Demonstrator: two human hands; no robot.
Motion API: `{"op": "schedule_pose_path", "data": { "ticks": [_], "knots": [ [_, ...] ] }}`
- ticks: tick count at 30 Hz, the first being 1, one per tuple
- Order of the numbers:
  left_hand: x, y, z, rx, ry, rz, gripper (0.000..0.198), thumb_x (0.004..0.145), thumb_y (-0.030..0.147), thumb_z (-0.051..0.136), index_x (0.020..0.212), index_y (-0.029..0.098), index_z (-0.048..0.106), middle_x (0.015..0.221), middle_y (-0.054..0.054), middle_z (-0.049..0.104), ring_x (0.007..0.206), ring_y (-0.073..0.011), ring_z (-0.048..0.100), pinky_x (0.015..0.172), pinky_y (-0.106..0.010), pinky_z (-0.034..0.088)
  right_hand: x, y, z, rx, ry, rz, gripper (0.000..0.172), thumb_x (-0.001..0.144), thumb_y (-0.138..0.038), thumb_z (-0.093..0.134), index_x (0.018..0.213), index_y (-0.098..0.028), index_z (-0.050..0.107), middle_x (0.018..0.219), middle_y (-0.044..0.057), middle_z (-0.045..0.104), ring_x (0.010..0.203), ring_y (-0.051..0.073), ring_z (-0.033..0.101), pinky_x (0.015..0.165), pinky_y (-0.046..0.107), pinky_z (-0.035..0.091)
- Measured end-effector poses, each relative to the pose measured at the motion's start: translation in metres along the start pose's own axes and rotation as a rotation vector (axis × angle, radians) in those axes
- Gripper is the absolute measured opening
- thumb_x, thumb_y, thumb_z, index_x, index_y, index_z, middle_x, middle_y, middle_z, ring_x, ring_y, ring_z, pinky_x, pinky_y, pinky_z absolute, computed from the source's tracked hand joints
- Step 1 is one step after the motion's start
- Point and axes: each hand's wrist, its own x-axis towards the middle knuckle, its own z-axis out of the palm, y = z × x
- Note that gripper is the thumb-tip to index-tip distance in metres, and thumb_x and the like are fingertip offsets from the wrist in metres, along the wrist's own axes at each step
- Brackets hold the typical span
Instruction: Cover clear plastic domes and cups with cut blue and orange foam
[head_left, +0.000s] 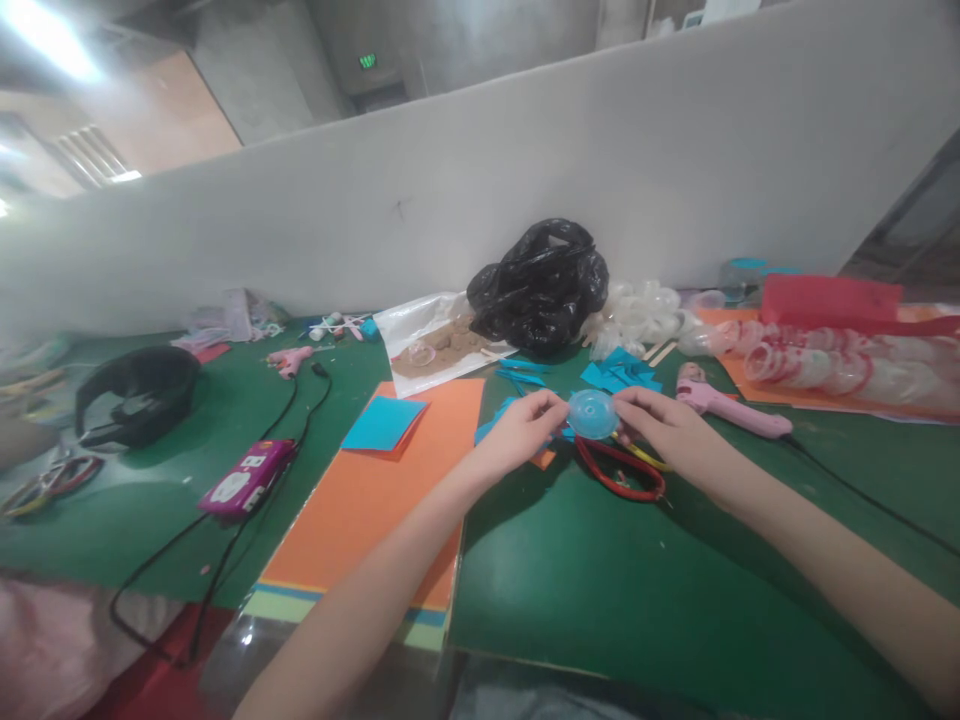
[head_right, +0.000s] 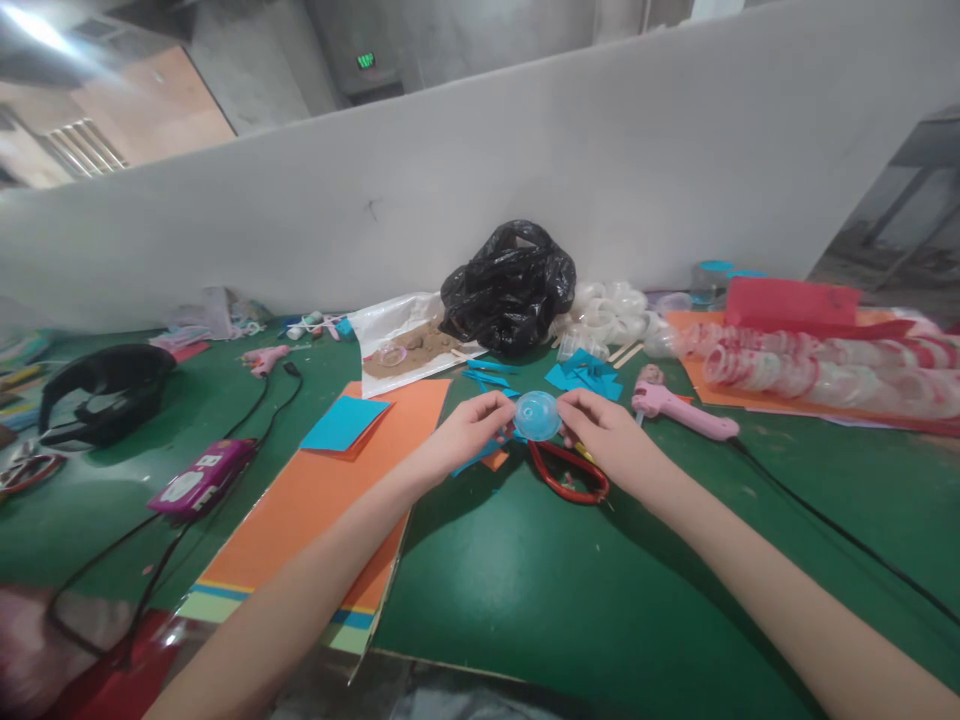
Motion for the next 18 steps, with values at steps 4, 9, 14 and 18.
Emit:
{"op": "schedule_pose_path", "data": {
  "ticks": [4,9,14,18],
  "knots": [
    [-0.0004,0.0006,0.0006,-0.017,0.000,0.003,0.023,0.093,0.039,0.056,0.082,0.019,0.056,0.078,0.003,0.056,0.071,-0.0102,0.052,0.068,-0.024,0.043,0.0012,-0.0056,-0.0043,-0.022,0.003,0.007,0.048,0.076,-0.072,0.064,0.072,-0.024,0.063,0.059,-0.001,0.059,0.060,0.018,0.056,0.061,0.032,0.048],
    [-0.0004,0.0016,0.0007,-0.047,-0.017,0.003,0.023,0.093,0.039,0.056,0.081,0.019,0.057,0.078,0.003,0.057,0.073,-0.0095,0.054,0.072,-0.023,0.045,0.0030,-0.0048,-0.0047,-0.021,0.010,0.018,0.048,0.074,-0.072,0.065,0.073,-0.024,0.065,0.059,-0.001,0.059,0.060,0.018,0.055,0.059,0.032,0.047],
    [-0.0020,0.0042,0.0022,-0.037,-0.009,0.011,0.022,0.093,0.035,0.056,0.078,0.019,0.056,0.075,0.003,0.056,0.071,-0.0090,0.053,0.070,-0.022,0.044,0.0023,-0.0034,-0.0047,-0.010,0.002,0.008,0.045,0.075,-0.069,0.065,0.073,-0.024,0.066,0.061,0.000,0.061,0.063,0.018,0.057,0.060,0.031,0.048],
    [-0.0015,0.0039,0.0003,-0.011,0.003,0.000,0.026,0.093,0.038,0.057,0.076,0.019,0.054,0.071,0.003,0.055,0.065,-0.0091,0.051,0.063,-0.022,0.043,0.0043,0.0037,-0.0018,-0.008,0.013,-0.010,0.039,0.077,-0.064,0.064,0.077,-0.026,0.066,0.063,0.000,0.064,0.064,0.020,0.060,0.063,0.034,0.052]
  ]
}}
